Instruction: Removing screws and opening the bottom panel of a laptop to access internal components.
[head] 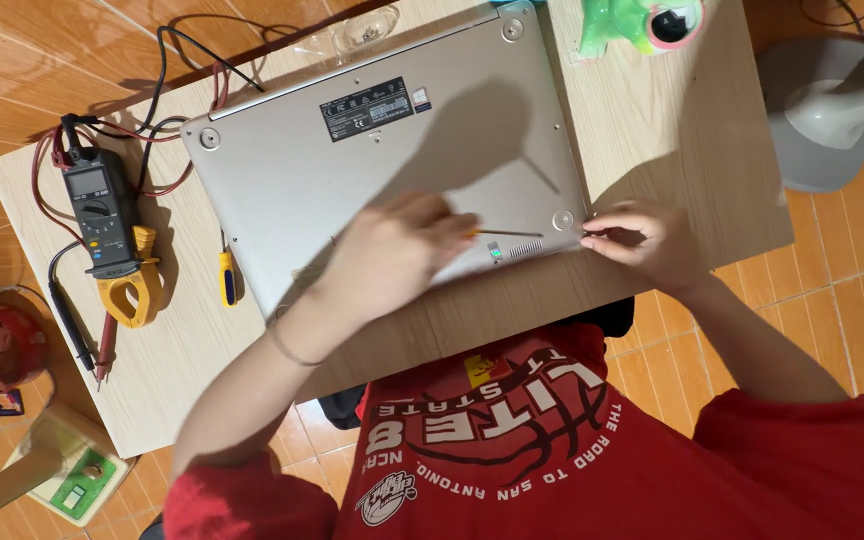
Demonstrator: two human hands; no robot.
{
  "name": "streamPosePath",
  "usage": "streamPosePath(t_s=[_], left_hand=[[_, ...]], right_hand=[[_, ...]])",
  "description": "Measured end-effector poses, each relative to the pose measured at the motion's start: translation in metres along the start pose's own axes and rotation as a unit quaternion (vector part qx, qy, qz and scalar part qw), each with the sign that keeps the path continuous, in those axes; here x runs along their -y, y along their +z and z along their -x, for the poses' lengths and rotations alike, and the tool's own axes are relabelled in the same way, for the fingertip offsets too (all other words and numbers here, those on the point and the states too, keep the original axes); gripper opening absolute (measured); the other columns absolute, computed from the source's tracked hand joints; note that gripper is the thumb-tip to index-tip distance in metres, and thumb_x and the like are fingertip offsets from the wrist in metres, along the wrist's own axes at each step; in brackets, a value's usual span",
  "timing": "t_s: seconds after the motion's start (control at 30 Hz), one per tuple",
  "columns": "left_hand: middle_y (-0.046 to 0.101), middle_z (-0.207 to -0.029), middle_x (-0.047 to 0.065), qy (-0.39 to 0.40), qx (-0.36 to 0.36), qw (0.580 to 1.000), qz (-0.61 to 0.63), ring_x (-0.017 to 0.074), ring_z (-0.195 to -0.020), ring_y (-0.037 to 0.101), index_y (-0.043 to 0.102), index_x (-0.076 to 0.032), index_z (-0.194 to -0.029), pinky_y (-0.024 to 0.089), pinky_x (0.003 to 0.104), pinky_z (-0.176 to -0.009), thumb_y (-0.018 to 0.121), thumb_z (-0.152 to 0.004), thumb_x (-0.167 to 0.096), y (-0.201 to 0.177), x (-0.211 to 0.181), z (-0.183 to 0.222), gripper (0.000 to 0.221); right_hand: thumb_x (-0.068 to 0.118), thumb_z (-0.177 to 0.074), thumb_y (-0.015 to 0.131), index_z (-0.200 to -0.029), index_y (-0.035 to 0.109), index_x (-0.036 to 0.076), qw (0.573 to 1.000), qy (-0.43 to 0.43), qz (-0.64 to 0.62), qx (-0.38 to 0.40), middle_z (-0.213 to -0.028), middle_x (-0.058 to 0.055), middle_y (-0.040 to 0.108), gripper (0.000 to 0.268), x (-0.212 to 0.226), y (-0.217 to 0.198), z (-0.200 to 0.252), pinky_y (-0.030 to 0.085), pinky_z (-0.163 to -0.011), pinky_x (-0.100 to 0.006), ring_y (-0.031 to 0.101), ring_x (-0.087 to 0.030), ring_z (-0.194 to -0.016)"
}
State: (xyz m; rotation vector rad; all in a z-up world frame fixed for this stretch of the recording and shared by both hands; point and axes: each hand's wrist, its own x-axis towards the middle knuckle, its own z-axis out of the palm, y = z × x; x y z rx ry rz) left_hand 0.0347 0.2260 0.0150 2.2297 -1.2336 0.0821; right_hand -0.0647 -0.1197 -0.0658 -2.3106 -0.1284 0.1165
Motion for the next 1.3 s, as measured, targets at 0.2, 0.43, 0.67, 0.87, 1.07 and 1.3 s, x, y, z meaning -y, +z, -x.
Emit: streamPosePath(t_s=[0.2, 0.43, 0.67, 0.87, 1.07, 1.3], left_hand=[[0.068, -0.095, 0.006, 0.136, 0.022, 0.984, -0.108, 0.0173, -0.089, 0.066, 0.075, -0.008, -0.086, 0.058, 0.028, -0.062, 0.072, -0.08, -0.013, 0.043, -0.033, -0.064, 0.008], [0.065, -0.095, 0.006, 0.169, 0.031, 0.974, -0.15, 0.0163, -0.087, 0.064, 0.075, -0.005, -0.085, 0.054, 0.027, -0.058, 0.07, -0.077, -0.017, 0.063, -0.044, -0.079, 0.016], [0.063, -0.092, 0.005, 0.176, 0.011, 0.971, -0.164, 0.0163, -0.086, 0.063, 0.076, -0.003, -0.086, 0.053, 0.026, -0.056, 0.069, -0.074, -0.019, 0.066, -0.048, -0.079, 0.022], [0.064, -0.095, 0.006, 0.196, 0.049, 0.964, -0.175, 0.0162, -0.091, 0.064, 0.076, -0.005, -0.08, 0.053, 0.026, -0.057, 0.069, -0.078, -0.017, 0.071, -0.051, -0.086, 0.014], [0.067, -0.107, 0.004, 0.267, 0.03, 0.956, -0.114, 0.0202, -0.101, 0.066, 0.076, -0.008, -0.066, 0.06, 0.034, -0.076, 0.068, -0.067, -0.018, 0.089, -0.07, -0.098, 0.013], [0.073, -0.106, 0.013, 0.072, 0.338, 0.938, -0.038, 0.029, -0.1, 0.069, 0.078, -0.007, -0.096, 0.056, 0.043, -0.082, 0.058, -0.097, -0.011, 0.111, -0.098, -0.125, 0.02]], right_hand=[[0.006, -0.085, 0.086, -0.098, 0.08, 0.002, 0.99, -0.044, 0.022, -0.13, -0.096, -0.01, 0.074, 0.015, -0.008, 0.027, 0.02, 0.055, -0.069, -0.028, 0.071, -0.017, -0.079], [0.001, -0.086, 0.084, -0.099, 0.078, 0.0, 0.986, -0.031, -0.009, -0.165, -0.102, -0.011, 0.073, 0.015, -0.02, 0.038, 0.03, 0.058, -0.074, -0.028, 0.072, -0.019, -0.085], [-0.001, -0.084, 0.084, -0.099, 0.077, -0.002, 0.984, -0.043, 0.009, -0.17, -0.104, -0.012, 0.074, 0.016, -0.02, 0.038, 0.028, 0.058, -0.078, -0.031, 0.072, -0.022, -0.089], [-0.001, -0.083, 0.08, -0.098, 0.076, -0.003, 0.984, -0.049, 0.012, -0.173, -0.105, -0.012, 0.074, 0.015, -0.02, 0.038, 0.03, 0.057, -0.079, -0.032, 0.072, -0.023, -0.091], [0.005, -0.087, 0.078, -0.094, 0.071, -0.002, 0.984, -0.023, -0.008, -0.177, -0.097, -0.011, 0.072, 0.012, -0.052, 0.048, 0.04, 0.054, -0.07, -0.031, 0.07, -0.019, -0.084], [0.021, -0.09, 0.082, -0.11, 0.064, -0.002, 0.984, -0.036, -0.02, -0.174, -0.1, -0.01, 0.069, 0.035, -0.072, 0.051, 0.047, 0.055, -0.076, -0.035, 0.07, -0.025, -0.089]])
